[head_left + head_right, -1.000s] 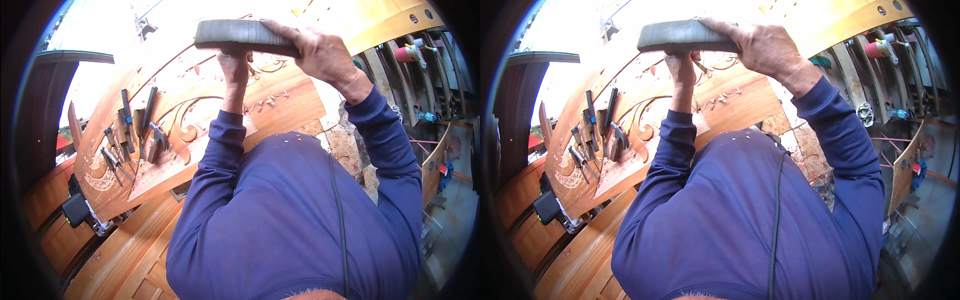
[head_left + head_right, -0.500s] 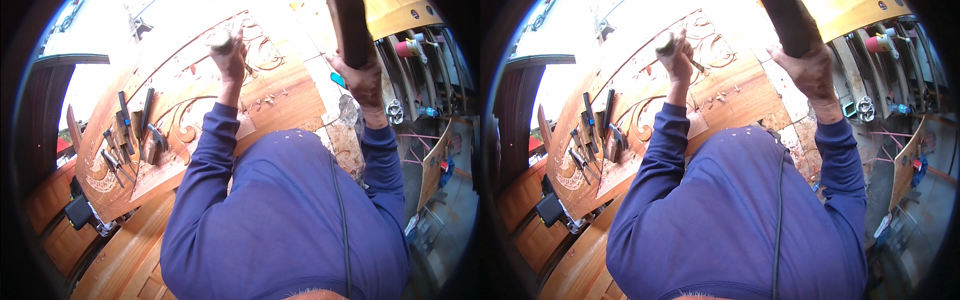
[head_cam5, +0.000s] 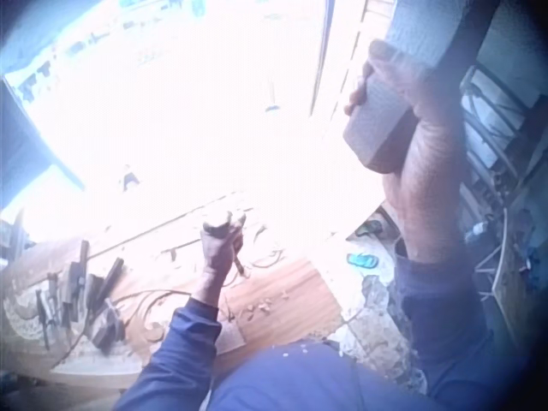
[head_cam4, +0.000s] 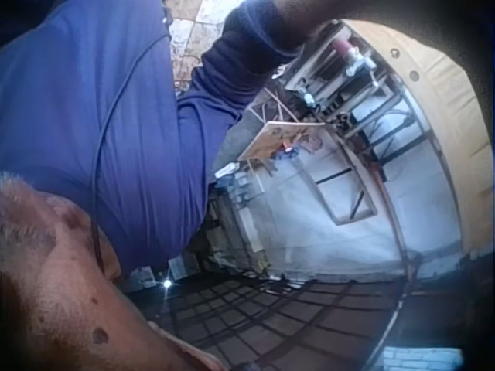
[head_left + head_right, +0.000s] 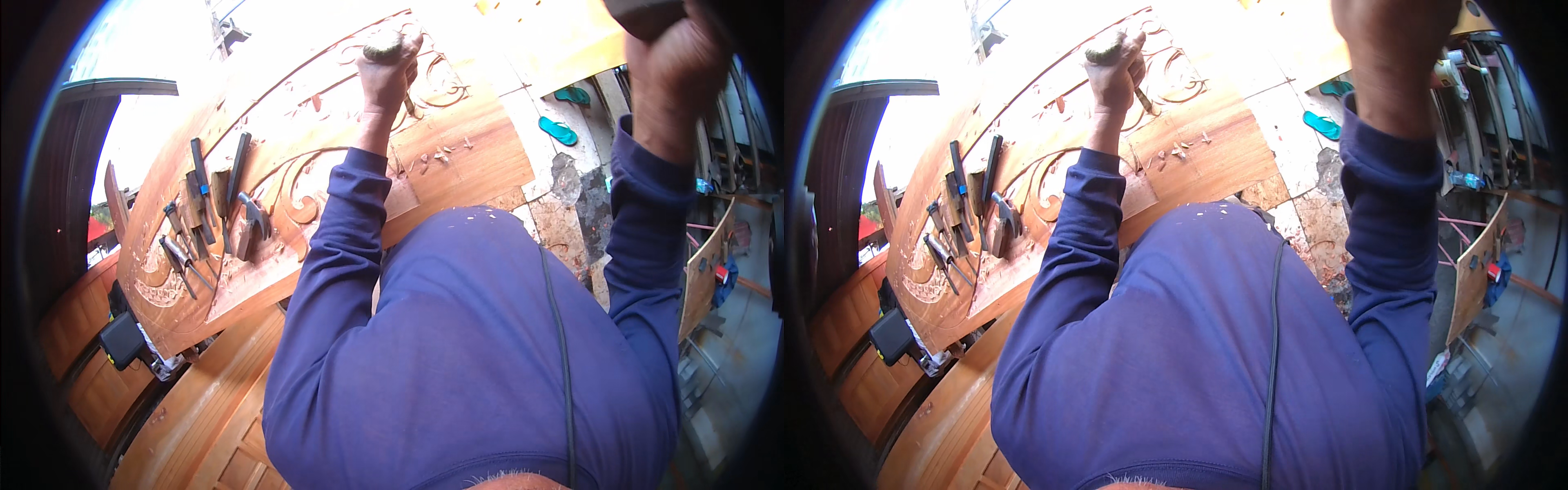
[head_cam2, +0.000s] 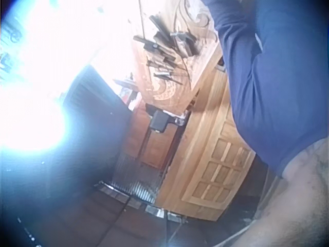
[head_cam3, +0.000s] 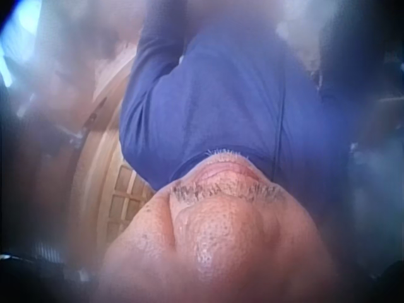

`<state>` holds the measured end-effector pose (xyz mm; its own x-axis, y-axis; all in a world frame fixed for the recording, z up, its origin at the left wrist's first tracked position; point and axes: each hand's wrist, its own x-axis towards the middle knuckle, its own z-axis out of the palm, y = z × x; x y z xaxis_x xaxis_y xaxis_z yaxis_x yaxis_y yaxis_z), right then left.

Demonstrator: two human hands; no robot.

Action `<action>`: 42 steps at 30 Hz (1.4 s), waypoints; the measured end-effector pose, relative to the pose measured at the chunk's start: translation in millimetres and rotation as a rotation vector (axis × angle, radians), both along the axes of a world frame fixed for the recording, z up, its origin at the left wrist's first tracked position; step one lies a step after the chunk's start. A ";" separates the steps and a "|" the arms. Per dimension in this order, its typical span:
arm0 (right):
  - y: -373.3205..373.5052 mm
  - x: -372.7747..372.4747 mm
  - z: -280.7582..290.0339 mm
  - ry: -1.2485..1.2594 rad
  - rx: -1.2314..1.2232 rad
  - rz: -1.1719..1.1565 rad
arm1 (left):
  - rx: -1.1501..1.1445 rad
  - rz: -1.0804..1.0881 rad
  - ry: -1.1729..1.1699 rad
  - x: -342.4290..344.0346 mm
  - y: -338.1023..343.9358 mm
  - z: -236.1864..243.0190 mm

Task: The person carves a decorative floral pattern into a large wooden panel using a chisel and a wooden mallet. They repeatedly strike the chisel to remove wood shavings and refine the design.

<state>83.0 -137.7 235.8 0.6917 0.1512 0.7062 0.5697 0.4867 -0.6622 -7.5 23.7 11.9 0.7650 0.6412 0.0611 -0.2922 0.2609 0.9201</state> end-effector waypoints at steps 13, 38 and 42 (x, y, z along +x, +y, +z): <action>-65.6 12.2 -109.5 -0.111 -0.971 0.029 | 0.513 -0.124 0.125 7.5 2.2 -11.2; -40.5 56.2 -32.9 -0.145 -0.524 -0.106 | 0.011 -0.089 -0.124 -2.3 5.6 1.3; -26.5 34.2 -94.2 -0.854 -1.302 -0.086 | 0.100 -0.073 0.012 -4.6 6.5 -9.0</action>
<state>117.2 -164.3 141.6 0.2065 0.9317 0.2989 0.9784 -0.1966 -0.0634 -12.1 30.2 2.9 0.8102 0.5753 0.1121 -0.2642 0.1878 0.9460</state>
